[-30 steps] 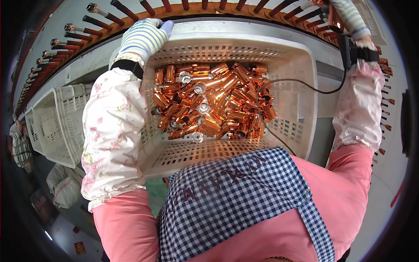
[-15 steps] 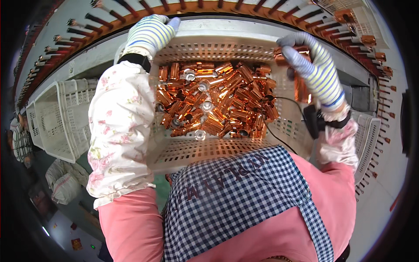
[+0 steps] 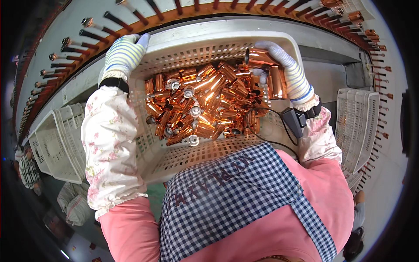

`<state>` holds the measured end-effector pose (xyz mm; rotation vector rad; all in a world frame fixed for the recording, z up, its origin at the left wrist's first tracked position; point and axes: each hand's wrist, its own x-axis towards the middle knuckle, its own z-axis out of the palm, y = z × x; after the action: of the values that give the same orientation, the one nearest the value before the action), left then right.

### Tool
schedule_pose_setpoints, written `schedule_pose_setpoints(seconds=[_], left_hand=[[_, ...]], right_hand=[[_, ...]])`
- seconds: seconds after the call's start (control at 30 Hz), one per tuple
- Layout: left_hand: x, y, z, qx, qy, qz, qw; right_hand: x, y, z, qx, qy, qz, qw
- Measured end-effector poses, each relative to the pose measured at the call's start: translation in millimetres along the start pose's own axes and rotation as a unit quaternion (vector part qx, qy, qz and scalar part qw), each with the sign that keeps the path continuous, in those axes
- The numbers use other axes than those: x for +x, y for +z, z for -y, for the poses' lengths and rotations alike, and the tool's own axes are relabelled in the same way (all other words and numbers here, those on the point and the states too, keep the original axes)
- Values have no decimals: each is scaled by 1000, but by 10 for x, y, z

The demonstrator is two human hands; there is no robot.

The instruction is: Manually picking copper pipes and components from a bin and placing them onto an automated assembly line track.

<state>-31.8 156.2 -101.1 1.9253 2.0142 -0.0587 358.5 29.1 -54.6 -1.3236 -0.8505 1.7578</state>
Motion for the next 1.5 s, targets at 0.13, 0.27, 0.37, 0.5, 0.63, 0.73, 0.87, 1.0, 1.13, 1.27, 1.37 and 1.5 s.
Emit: schedule_pose_setpoints(seconds=[0.13,0.27,0.37,0.5,0.63,0.73,0.87,1.0,1.13,1.27,1.37,1.5], left_hand=[[57,47,-50,4,-8,-10,1000],[43,3,-47,-1,-15,2,1000],[71,-4,-77,-2,-4,9,1000],[55,-75,-68,-12,-17,5,1000],[-4,19,6,-1,3,-52,999],[-172,-45,-157,-28,22,-101,994],[-156,147,-38,-315,223,-240,891],[105,-379,-340,-433,259,-388,771],[504,-909,-397,-513,153,-359,764],[663,-1214,-425,-477,105,-217,846],[794,-1493,-158,-393,69,-137,907],[641,-1622,-749,-375,130,-64,916]], right_hand=[[-1,26,28,28,-5,1,1000],[-7,-3,26,38,-4,-6,999],[-2,-31,46,33,21,-8,999],[-3,9,94,52,-5,0,999],[-4,41,96,57,-3,19,998],[12,-68,57,-14,2,48,999],[33,-99,-108,-217,-103,60,969],[31,-120,-173,-402,-203,56,891],[66,-5,-131,-398,-187,11,898],[-26,-104,-106,-453,-233,-23,860],[36,-89,-60,-476,-251,-1,843],[100,-130,-61,-487,-221,0,845]])
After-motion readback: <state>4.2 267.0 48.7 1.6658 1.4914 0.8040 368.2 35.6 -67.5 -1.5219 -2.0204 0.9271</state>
